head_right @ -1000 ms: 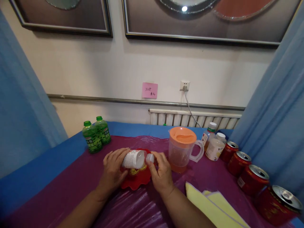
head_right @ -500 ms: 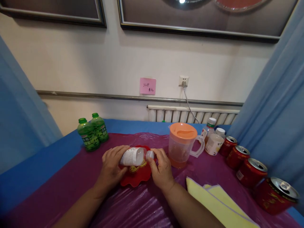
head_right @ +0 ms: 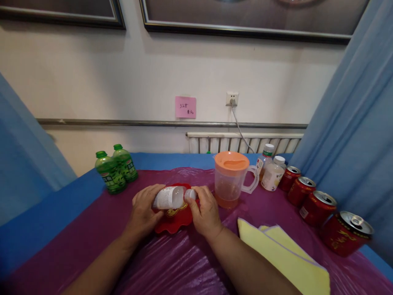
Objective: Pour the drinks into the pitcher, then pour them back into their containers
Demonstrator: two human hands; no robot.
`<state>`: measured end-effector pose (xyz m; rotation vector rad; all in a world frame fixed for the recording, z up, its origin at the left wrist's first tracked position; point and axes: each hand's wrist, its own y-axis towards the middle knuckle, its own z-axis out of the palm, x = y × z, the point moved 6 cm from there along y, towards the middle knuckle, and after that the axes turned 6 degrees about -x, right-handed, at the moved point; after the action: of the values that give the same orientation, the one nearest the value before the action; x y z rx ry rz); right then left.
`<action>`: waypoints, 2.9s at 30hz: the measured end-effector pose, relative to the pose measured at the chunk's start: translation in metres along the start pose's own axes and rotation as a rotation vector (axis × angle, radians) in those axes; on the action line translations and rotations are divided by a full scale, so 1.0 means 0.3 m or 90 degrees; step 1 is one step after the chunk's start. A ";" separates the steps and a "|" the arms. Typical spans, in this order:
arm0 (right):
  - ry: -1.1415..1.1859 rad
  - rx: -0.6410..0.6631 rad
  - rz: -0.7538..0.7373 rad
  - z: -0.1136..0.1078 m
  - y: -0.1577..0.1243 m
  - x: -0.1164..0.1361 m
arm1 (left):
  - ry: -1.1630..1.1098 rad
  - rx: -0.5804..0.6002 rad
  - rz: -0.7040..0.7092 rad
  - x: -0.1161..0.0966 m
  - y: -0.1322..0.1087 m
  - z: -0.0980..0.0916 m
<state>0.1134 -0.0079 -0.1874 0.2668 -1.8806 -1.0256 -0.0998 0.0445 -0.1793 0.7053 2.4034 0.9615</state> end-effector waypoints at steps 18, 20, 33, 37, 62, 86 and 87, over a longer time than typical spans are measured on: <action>-0.036 0.007 -0.023 -0.005 0.006 0.013 | -0.010 0.025 -0.006 0.009 0.001 0.013; -0.040 0.010 -0.028 -0.005 0.006 0.014 | -0.012 0.027 -0.007 0.007 0.001 0.012; -0.036 0.047 -0.082 -0.001 -0.010 0.032 | -0.020 0.069 -0.049 0.041 -0.003 0.041; -0.025 0.009 -0.013 -0.006 -0.004 -0.006 | -0.022 0.076 -0.040 0.033 0.000 0.041; -0.006 -0.015 -0.007 -0.021 0.008 -0.003 | -0.002 0.082 -0.001 -0.010 0.006 0.026; -0.079 0.242 0.202 -0.108 -0.044 -0.008 | -0.270 0.080 -0.286 0.003 0.002 0.020; -0.109 0.274 0.182 -0.115 -0.082 -0.007 | -0.281 0.088 -0.294 -0.002 0.000 0.023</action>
<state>0.1370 -0.0408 -0.2001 0.1544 -2.2107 -0.4564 -0.0953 0.0474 -0.1838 0.3321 2.1084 0.4029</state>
